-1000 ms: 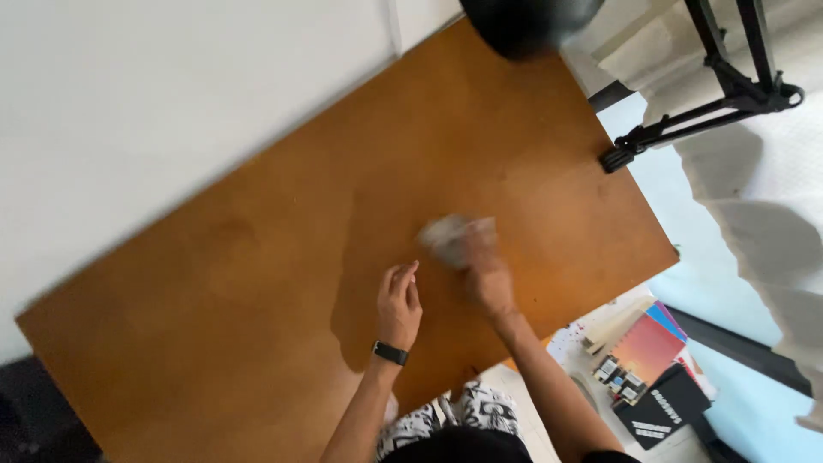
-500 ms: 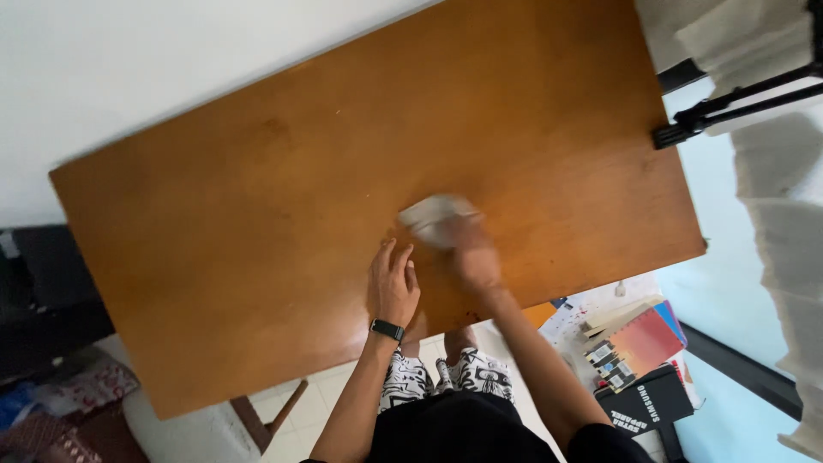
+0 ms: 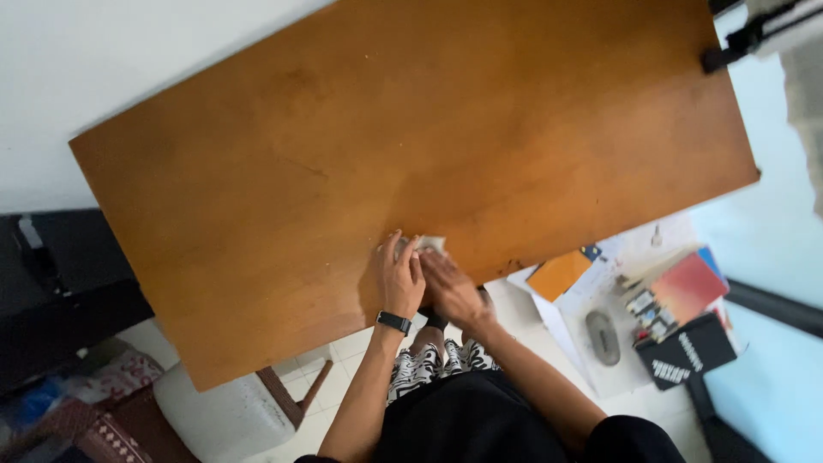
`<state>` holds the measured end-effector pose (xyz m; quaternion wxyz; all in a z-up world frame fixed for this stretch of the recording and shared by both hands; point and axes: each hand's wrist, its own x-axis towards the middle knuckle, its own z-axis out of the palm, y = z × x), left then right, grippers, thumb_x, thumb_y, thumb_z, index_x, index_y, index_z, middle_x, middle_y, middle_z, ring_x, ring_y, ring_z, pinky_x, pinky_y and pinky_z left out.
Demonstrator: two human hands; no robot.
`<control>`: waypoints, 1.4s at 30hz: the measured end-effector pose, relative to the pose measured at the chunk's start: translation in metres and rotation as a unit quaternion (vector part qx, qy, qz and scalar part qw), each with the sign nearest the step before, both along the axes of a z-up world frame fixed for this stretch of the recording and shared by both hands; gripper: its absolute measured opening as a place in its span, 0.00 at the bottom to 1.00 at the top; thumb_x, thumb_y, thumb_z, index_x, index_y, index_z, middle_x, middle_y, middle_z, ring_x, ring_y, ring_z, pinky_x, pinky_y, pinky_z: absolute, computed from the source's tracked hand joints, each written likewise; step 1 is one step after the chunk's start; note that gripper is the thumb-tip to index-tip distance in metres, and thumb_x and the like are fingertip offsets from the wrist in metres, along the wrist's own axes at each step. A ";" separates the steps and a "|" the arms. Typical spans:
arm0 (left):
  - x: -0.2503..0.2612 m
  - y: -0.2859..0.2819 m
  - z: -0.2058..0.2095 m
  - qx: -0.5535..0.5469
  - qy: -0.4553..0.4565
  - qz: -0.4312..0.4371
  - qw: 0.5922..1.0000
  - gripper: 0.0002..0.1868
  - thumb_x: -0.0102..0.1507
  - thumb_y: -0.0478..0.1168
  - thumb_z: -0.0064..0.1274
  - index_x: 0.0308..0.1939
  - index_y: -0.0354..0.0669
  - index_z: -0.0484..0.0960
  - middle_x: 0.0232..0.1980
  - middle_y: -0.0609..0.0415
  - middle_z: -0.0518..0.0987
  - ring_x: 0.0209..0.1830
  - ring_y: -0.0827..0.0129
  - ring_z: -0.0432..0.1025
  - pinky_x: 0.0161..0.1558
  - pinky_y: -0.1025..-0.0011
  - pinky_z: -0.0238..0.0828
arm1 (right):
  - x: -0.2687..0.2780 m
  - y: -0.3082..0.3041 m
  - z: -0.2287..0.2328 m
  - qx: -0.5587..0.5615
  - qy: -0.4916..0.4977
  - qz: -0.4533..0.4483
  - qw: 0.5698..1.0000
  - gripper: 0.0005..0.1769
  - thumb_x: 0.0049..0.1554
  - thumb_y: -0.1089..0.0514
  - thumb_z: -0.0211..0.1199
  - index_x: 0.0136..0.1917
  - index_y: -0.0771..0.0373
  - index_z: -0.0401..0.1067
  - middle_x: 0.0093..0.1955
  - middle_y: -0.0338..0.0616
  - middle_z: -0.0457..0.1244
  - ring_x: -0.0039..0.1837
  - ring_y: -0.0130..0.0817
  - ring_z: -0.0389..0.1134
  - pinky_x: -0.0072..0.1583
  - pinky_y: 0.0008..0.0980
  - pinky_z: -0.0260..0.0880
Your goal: Cleaning a desk lamp and a wooden desk surface using a cloth.
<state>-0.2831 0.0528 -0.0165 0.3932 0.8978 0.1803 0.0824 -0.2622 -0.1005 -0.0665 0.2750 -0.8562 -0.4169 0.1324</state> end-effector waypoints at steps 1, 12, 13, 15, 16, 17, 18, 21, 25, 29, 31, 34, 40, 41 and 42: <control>-0.006 0.005 0.004 -0.003 -0.001 -0.008 1.000 0.17 0.67 0.32 0.49 0.59 0.41 0.81 0.72 0.38 0.69 0.73 0.40 0.61 0.71 0.49 0.60 | 0.005 -0.013 -0.020 -0.003 -0.001 -0.008 1.000 0.39 0.55 0.72 0.47 0.80 0.68 0.55 0.83 0.58 0.49 0.85 0.51 0.48 0.82 0.50 0.51; -0.076 0.018 0.019 0.028 0.023 -0.053 0.998 0.15 0.68 0.34 0.49 0.59 0.40 0.82 0.71 0.40 0.70 0.70 0.44 0.64 0.68 0.51 0.64 | -0.013 -0.043 -0.056 0.081 -0.128 -0.211 0.966 0.35 0.55 0.72 0.49 0.77 0.69 0.60 0.79 0.67 0.53 0.81 0.63 0.48 0.78 0.57 0.45; -0.078 0.015 0.017 0.026 0.021 -0.057 0.998 0.15 0.68 0.34 0.49 0.59 0.40 0.82 0.71 0.40 0.70 0.70 0.44 0.64 0.68 0.51 0.64 | -0.030 -0.027 -0.029 0.079 -0.130 -0.215 0.965 0.35 0.55 0.72 0.49 0.77 0.69 0.60 0.79 0.67 0.53 0.81 0.63 0.48 0.78 0.57 0.45; -0.079 0.010 0.014 0.028 0.013 -0.069 0.997 0.15 0.68 0.35 0.49 0.58 0.40 0.81 0.71 0.41 0.70 0.70 0.44 0.64 0.68 0.50 0.62 | -0.058 0.010 0.025 0.111 0.037 -0.113 0.987 0.41 0.43 0.76 0.50 0.71 0.66 0.67 0.76 0.64 0.56 0.78 0.59 0.55 0.75 0.49 0.57; -0.079 0.009 0.019 0.029 0.011 -0.073 0.997 0.15 0.68 0.35 0.49 0.58 0.40 0.81 0.71 0.41 0.70 0.70 0.44 0.64 0.68 0.50 0.62 | -0.059 0.009 0.036 0.112 0.035 -0.116 0.986 0.41 0.43 0.76 0.50 0.71 0.66 0.67 0.76 0.64 0.56 0.78 0.59 0.55 0.75 0.49 0.57; -0.078 0.006 0.023 0.015 0.002 -0.076 0.997 0.16 0.68 0.36 0.48 0.59 0.42 0.82 0.70 0.42 0.71 0.71 0.45 0.65 0.68 0.51 0.64 | -0.060 0.008 0.046 0.158 0.061 -0.147 0.975 0.40 0.45 0.77 0.46 0.71 0.66 0.67 0.76 0.63 0.57 0.79 0.58 0.56 0.77 0.47 0.58; -0.077 0.003 0.027 0.002 -0.007 -0.078 0.997 0.16 0.68 0.36 0.48 0.59 0.44 0.82 0.70 0.44 0.71 0.71 0.46 0.65 0.69 0.53 0.65 | -0.060 0.005 0.057 0.203 0.087 -0.176 0.959 0.39 0.47 0.79 0.43 0.71 0.66 0.67 0.76 0.62 0.58 0.80 0.56 0.58 0.78 0.46 0.60; -0.074 -0.007 0.029 0.010 0.012 -0.089 0.996 0.16 0.68 0.36 0.49 0.60 0.42 0.82 0.71 0.41 0.69 0.71 0.44 0.64 0.69 0.48 0.60 | -0.039 -0.043 0.006 0.182 0.054 -0.328 0.925 0.33 0.55 0.77 0.46 0.71 0.63 0.68 0.71 0.60 0.63 0.74 0.55 0.63 0.73 0.46 0.63; -0.063 -0.033 0.028 0.021 0.017 -0.088 0.996 0.16 0.68 0.37 0.49 0.59 0.43 0.83 0.71 0.42 0.70 0.70 0.44 0.65 0.69 0.50 0.61 | 0.038 -0.125 0.021 0.203 -0.043 -0.393 0.896 0.33 0.57 0.78 0.44 0.72 0.63 0.66 0.70 0.62 0.64 0.72 0.57 0.65 0.70 0.47 0.65; -0.053 -0.052 0.019 -0.011 0.033 -0.102 0.994 0.16 0.70 0.38 0.47 0.61 0.41 0.80 0.73 0.39 0.68 0.71 0.42 0.63 0.67 0.52 0.64 | 0.107 -0.173 0.035 0.200 -0.055 -0.483 0.851 0.33 0.58 0.77 0.43 0.73 0.62 0.66 0.70 0.58 0.64 0.71 0.52 0.66 0.71 0.45 0.66; -0.049 -0.060 0.014 -0.037 0.053 -0.089 0.994 0.17 0.71 0.38 0.46 0.62 0.41 0.79 0.74 0.37 0.66 0.71 0.41 0.63 0.65 0.52 0.66 | 0.128 -0.175 0.016 0.162 -0.097 -0.493 0.849 0.32 0.57 0.77 0.45 0.73 0.65 0.66 0.72 0.62 0.62 0.75 0.56 0.61 0.75 0.50 0.61; -0.049 -0.066 0.006 -0.001 0.070 -0.071 0.995 0.18 0.68 0.38 0.48 0.62 0.40 0.79 0.72 0.38 0.67 0.71 0.42 0.63 0.67 0.50 0.64 | 0.119 -0.141 -0.024 0.089 -0.216 -0.395 0.888 0.33 0.52 0.73 0.51 0.72 0.71 0.64 0.77 0.68 0.55 0.79 0.64 0.51 0.76 0.58 0.53; -0.040 -0.070 0.012 0.004 0.020 0.012 1.000 0.18 0.68 0.36 0.49 0.62 0.39 0.79 0.72 0.37 0.67 0.71 0.40 0.63 0.68 0.50 0.63 | 0.056 -0.061 -0.013 0.143 -0.133 -0.087 0.977 0.21 0.53 0.68 0.57 0.60 0.55 0.66 0.75 0.61 0.61 0.79 0.60 0.59 0.75 0.56 0.61; -0.041 -0.069 0.015 0.037 0.027 0.023 0.999 0.18 0.68 0.37 0.49 0.61 0.40 0.79 0.72 0.39 0.68 0.72 0.42 0.63 0.68 0.51 0.62 | 0.058 -0.060 -0.002 0.134 -0.041 -0.177 0.974 0.26 0.54 0.68 0.56 0.66 0.58 0.66 0.67 0.62 0.63 0.69 0.60 0.63 0.67 0.55 0.65; -0.037 -0.066 0.017 0.071 0.030 0.033 0.996 0.17 0.67 0.37 0.50 0.60 0.42 0.80 0.72 0.41 0.69 0.73 0.44 0.63 0.69 0.51 0.62 | 0.065 -0.056 0.009 0.123 0.048 -0.265 0.955 0.31 0.56 0.68 0.55 0.73 0.61 0.67 0.60 0.63 0.66 0.59 0.59 0.67 0.58 0.53 0.69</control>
